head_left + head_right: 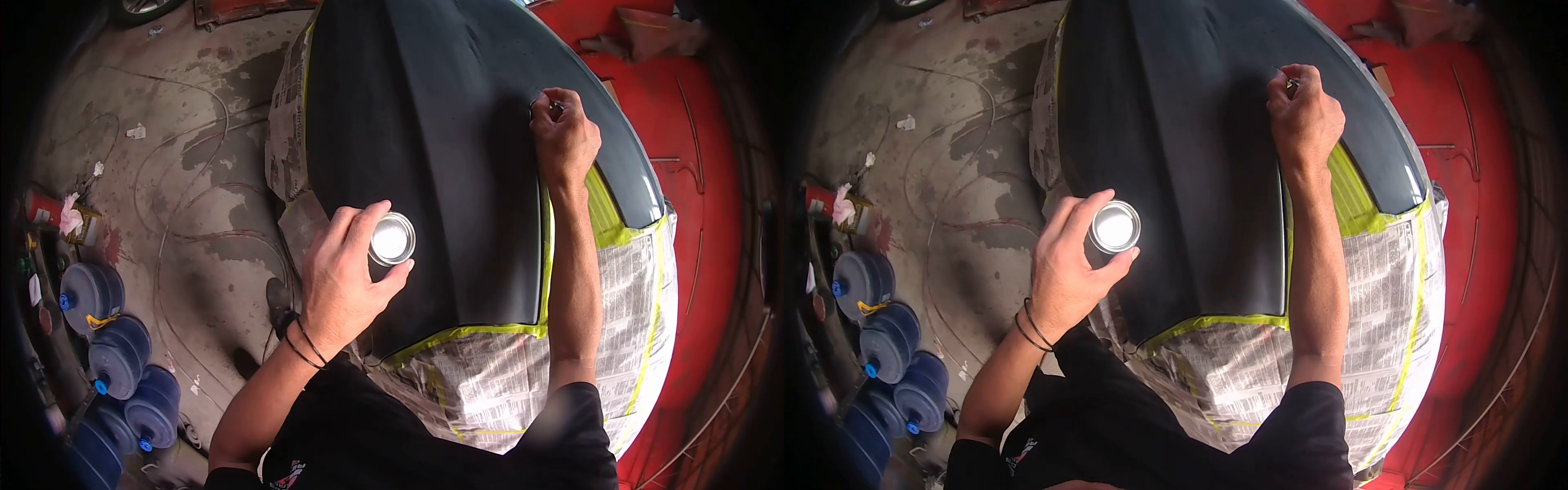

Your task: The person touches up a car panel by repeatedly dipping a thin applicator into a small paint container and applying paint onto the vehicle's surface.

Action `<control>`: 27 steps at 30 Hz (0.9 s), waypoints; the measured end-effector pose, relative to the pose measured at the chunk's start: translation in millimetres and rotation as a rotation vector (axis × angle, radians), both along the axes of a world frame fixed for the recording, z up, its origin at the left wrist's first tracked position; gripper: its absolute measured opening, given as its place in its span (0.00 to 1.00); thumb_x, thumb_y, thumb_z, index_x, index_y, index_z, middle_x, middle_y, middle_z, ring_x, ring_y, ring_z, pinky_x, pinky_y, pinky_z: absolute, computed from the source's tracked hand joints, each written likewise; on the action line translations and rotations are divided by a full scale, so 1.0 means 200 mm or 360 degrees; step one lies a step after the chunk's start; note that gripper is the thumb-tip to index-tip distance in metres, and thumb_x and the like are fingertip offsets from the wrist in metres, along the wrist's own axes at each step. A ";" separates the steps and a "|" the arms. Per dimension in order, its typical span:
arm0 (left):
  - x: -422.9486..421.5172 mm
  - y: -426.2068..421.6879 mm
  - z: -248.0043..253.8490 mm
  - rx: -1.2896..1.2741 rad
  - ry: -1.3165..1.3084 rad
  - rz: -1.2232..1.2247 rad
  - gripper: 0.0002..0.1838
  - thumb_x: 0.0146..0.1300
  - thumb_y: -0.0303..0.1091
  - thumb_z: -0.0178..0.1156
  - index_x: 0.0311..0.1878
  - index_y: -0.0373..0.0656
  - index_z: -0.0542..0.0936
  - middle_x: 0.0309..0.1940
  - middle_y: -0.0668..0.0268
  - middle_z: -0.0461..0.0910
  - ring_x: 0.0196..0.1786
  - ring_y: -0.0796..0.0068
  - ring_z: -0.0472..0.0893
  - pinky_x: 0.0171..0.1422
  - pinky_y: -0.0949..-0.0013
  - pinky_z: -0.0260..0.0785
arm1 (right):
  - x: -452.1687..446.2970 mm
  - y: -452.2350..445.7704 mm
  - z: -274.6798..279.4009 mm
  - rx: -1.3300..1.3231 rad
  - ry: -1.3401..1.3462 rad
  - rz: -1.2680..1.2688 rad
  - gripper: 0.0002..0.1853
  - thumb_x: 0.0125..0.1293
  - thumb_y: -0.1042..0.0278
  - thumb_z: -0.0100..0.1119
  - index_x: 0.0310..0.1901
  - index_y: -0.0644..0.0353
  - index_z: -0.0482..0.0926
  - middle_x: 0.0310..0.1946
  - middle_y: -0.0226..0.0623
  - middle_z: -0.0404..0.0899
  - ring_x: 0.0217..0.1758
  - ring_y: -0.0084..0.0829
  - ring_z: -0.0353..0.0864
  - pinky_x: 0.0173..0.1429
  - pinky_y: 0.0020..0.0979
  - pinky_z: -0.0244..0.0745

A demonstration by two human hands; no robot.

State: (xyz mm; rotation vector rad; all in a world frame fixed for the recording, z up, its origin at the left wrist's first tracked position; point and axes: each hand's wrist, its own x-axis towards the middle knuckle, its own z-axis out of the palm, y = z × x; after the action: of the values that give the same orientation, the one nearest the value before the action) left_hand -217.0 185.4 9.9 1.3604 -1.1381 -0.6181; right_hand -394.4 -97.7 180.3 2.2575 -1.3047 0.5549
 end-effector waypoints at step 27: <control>0.02 0.00 0.02 -0.0025 0.0019 0.0005 0.39 0.61 0.26 0.88 0.76 0.38 0.85 0.60 0.53 0.88 0.60 0.50 0.92 0.66 0.53 0.86 | 0.04 0.27 0.08 0.0207 -0.0723 -0.0057 0.13 0.83 0.61 0.76 0.57 0.61 0.93 0.30 0.40 0.96 0.33 0.26 0.96 0.45 0.32 0.89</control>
State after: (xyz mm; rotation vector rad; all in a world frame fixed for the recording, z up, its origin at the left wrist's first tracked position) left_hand -212.4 185.4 14.5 1.3433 -1.1288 -0.6130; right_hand -386.2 -44.0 195.9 2.2871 -1.6315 1.0427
